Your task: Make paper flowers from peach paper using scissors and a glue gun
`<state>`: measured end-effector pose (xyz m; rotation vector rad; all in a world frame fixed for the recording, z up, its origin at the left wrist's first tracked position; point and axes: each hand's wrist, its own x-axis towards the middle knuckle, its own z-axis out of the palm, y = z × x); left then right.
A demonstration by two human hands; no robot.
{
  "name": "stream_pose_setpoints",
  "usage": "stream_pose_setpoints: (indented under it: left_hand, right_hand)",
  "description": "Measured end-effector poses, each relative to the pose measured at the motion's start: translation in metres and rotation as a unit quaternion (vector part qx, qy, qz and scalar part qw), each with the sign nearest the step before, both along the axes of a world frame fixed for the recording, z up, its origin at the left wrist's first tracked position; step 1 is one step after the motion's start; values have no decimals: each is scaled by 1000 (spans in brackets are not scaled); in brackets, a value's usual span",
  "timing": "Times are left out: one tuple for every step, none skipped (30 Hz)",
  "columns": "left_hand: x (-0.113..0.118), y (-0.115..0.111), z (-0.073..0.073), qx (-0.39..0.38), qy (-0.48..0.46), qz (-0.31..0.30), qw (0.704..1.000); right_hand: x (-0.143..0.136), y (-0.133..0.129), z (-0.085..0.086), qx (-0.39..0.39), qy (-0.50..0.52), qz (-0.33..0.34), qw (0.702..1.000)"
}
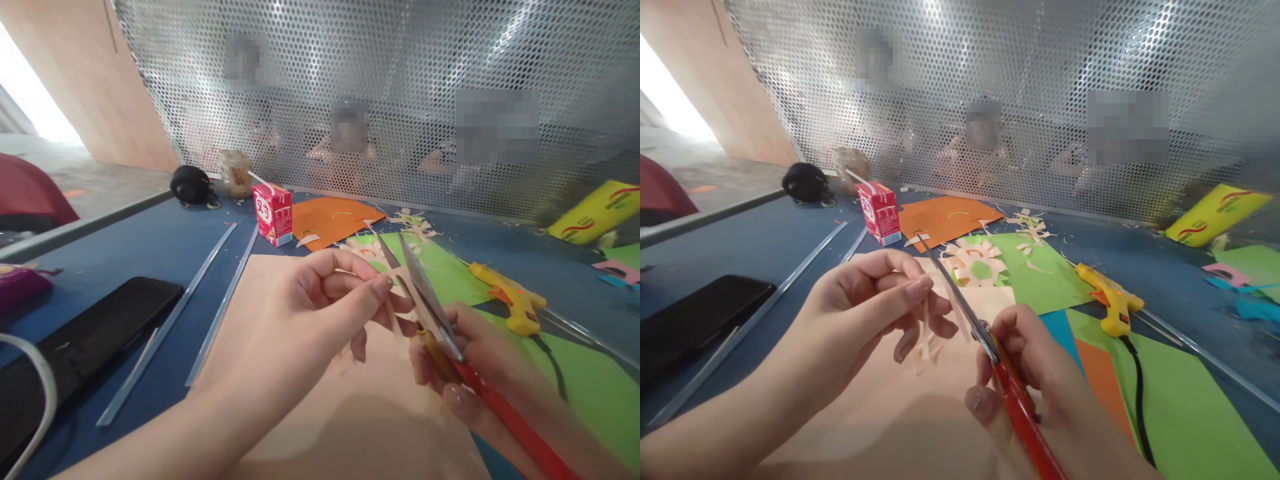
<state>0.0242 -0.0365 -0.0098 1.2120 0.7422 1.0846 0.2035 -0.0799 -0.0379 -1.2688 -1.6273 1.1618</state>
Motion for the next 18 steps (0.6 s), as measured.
stream_pose_setpoints:
  left_hand:
    - [0,0,0,1,-1,-2,1000]
    - [0,0,0,2,-3,-4,1000]
    - [0,0,1,2,-5,-5,1000]
    - [0,0,1,1,-7,-7,1000]
    - [0,1,1,0,-10,-8,1000]
    - [0,1,1,0,-11,-8,1000]
    - [0,0,1,0,-12,-8,1000]
    - [0,0,1,0,-12,-8,1000]
    - [0,0,1,1,-11,-8,1000]
    - [0,0,1,1,-10,-8,1000]
    - [0,0,1,1,-9,-8,1000]
    - [0,0,1,0,-6,-7,1000]
    - [-1,0,1,-2,-4,-7,1000]
    - [-1,0,1,-3,-2,-6,1000]
    - [-1,1,1,-4,-1,-5,1000]
    - [-1,1,1,-5,0,-4,1000]
    - [0,1,1,-5,1,-3,1000]
    - [0,1,1,-4,1,-3,1000]
  right_hand:
    - [0,0,1,2,-3,0,1000]
    - [0,0,1,2,-5,-1,1000]
    - [0,0,1,1,-5,-1,1000]
    - [0,-1,1,0,-3,-2,1000]
    - [0,-1,1,1,1,-6,1000]
    - [0,-1,0,2,5,-11,1000]
    - [-1,-1,0,4,9,-15,1000]
    - [-1,-1,-1,7,11,-18,1000]
    - [-1,-1,-1,10,11,-20,1000]
    - [-1,-1,-1,11,8,-20,1000]
    - [-1,-1,-1,11,6,-18,1000]
    - [-1,-1,-2,10,4,-17,1000]
    - [-1,-1,-2,11,4,-16,1000]
    - [-1,-1,-2,11,4,-15,1000]
    - [-1,-1,-2,12,6,-15,1000]
    - [-1,0,-3,13,8,-15,1000]
    - [-1,0,-3,13,10,-16,1000]
    - [0,0,-3,12,12,-15,1000]
